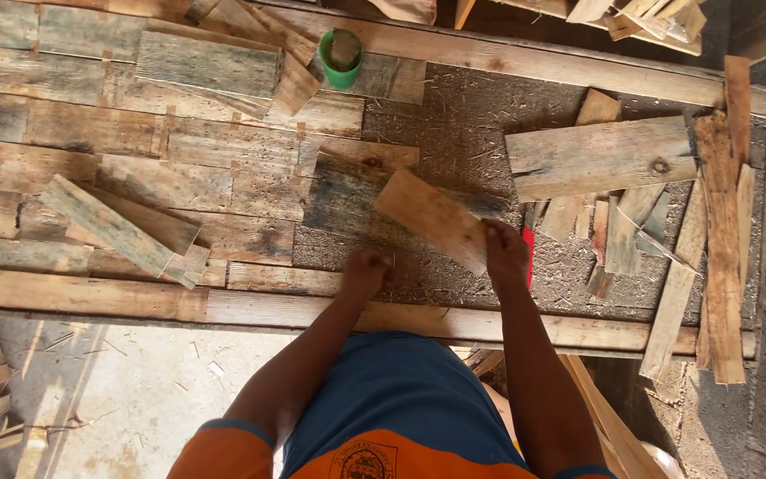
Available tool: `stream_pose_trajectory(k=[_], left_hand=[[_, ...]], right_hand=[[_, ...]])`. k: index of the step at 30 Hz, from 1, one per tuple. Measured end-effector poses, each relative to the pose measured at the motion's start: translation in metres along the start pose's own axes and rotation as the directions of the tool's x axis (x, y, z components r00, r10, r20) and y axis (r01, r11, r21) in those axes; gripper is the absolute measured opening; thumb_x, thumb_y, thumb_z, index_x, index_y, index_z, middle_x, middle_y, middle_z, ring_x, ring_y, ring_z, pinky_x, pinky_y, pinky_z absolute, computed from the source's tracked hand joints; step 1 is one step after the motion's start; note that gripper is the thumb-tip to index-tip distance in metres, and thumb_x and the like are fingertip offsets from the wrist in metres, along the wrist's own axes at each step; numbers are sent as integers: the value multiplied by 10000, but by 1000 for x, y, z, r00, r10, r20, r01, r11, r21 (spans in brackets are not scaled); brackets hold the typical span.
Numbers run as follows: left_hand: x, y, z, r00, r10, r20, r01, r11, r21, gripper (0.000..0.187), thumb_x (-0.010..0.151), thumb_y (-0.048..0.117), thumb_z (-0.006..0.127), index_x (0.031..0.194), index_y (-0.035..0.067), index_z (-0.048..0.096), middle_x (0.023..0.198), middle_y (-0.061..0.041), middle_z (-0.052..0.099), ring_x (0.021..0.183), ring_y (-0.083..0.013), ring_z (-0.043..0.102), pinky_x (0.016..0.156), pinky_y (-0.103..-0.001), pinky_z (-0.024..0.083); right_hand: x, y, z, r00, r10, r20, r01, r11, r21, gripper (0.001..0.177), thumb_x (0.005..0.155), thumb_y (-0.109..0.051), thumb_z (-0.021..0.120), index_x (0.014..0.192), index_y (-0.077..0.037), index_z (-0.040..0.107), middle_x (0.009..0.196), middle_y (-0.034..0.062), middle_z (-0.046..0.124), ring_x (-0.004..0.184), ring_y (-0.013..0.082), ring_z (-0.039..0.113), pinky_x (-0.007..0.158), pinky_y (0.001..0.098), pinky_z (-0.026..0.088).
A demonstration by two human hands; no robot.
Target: Scraping and trimming thin wooden boards with a utility knife in a workshop.
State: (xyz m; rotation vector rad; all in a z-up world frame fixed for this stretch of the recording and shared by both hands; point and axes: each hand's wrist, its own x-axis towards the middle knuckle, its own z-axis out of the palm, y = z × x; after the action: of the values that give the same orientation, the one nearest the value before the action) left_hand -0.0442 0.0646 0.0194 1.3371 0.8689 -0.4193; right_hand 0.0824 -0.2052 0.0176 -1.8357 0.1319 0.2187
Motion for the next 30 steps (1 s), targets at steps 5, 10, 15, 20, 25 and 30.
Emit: stream_pose_trajectory(k=[5, 10, 15, 20, 25, 30], left_hand=[[8, 10, -68, 772, 356, -527, -251, 932, 261, 139, 978, 157, 685, 1064, 48, 695, 992, -131, 748, 845, -239, 713, 752, -411, 618], [30, 10, -100, 606, 513, -608, -256, 849, 461, 253, 910, 100, 725, 1151, 53, 665, 1130, -145, 732, 1016, -292, 690, 855, -487, 597], [29, 15, -101, 633, 554, -541, -290, 817, 498, 322, 920, 61, 730, 1224, 45, 623, 1155, -155, 737, 1064, -307, 699, 910, -492, 590], [39, 11, -104, 646, 542, -538, -307, 829, 468, 342, 893, 41, 754, 1208, 30, 624, 1152, -170, 742, 1059, -312, 722, 922, -478, 607], [29, 25, -97, 705, 473, -528, -274, 869, 412, 347, 895, 30, 745, 1219, 21, 621, 1109, -164, 760, 998, -294, 756, 883, -444, 634], [31, 13, -88, 742, 452, -495, -267, 876, 401, 359, 868, 8, 771, 1205, 18, 647, 1075, -150, 779, 954, -264, 778, 850, -399, 651]], right_hand=[[9, -18, 50, 995, 2, 95, 17, 980, -199, 217, 1030, -129, 635, 1197, -73, 762, 1026, 42, 750, 908, 100, 642, 823, 266, 528], [10, -32, 92, 976, 117, 186, -72, 970, -234, 237, 1036, -171, 637, 1228, -90, 749, 1007, 59, 747, 858, 150, 628, 771, 304, 518], [5, -43, 89, 990, -61, 128, 117, 864, -490, 437, 1025, -140, 625, 1455, -123, 545, 1321, 171, 534, 1142, 258, 607, 945, 401, 541], [-10, -25, 39, 967, 148, -206, -247, 739, -626, 590, 1004, -81, 590, 1546, -167, 374, 1440, 246, 387, 1301, 385, 436, 1035, 530, 450], [-9, 26, -3, 928, 181, -325, -361, 644, -674, 667, 972, -91, 634, 1551, -133, 307, 1428, 235, 443, 1326, 408, 426, 1095, 608, 375], [3, 29, -22, 951, 97, -294, -252, 792, -556, 639, 999, -137, 624, 1562, -118, 325, 1450, 174, 497, 1247, 371, 534, 1020, 528, 468]])
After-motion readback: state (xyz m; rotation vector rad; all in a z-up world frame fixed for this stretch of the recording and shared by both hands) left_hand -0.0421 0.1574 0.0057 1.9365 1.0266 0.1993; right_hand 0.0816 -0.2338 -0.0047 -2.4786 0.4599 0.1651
